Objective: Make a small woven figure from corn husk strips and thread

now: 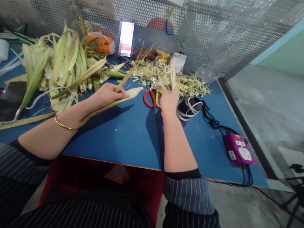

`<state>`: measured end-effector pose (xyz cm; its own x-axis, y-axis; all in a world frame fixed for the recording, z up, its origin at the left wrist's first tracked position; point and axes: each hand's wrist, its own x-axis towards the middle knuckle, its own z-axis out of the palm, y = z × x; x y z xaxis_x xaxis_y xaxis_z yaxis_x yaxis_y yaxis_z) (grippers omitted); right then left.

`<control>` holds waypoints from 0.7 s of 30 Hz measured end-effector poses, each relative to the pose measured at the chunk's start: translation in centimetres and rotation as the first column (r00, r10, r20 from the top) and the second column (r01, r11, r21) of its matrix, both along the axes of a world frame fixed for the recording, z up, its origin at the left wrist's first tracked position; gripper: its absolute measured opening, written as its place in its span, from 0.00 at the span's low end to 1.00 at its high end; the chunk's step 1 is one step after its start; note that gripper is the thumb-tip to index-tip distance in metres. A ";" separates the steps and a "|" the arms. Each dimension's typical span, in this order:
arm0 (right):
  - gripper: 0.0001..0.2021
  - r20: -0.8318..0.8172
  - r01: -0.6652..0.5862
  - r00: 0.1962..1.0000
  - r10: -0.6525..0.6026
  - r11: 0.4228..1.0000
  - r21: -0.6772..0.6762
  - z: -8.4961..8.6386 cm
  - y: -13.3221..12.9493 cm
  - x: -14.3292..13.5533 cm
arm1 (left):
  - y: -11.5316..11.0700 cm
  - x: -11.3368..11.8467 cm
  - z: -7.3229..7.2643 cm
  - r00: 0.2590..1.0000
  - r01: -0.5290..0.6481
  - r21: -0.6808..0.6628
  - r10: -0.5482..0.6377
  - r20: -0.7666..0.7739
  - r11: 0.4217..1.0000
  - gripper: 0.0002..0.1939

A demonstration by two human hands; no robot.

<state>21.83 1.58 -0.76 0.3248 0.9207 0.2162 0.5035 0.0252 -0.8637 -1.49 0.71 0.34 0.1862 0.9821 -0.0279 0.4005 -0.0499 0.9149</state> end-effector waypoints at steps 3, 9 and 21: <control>0.14 0.600 0.066 0.800 -0.021 0.996 -0.054 0.1 -1.2 -0.6 | 0.2 0.0 0.0 0.999 -0.030 0.021 0.029 0.044 0.999 0.09; 0.20 0.804 0.086 0.555 0.215 0.946 -0.313 0.0 -1.5 -1.2 | 0.7 -0.4 -0.6 0.992 -0.083 0.001 0.082 0.101 0.997 0.11; 0.31 0.446 -0.022 0.853 0.269 0.874 -0.486 1.7 -2.3 -0.8 | 1.9 -1.2 -0.7 0.925 -0.233 -0.068 0.243 0.293 0.970 0.09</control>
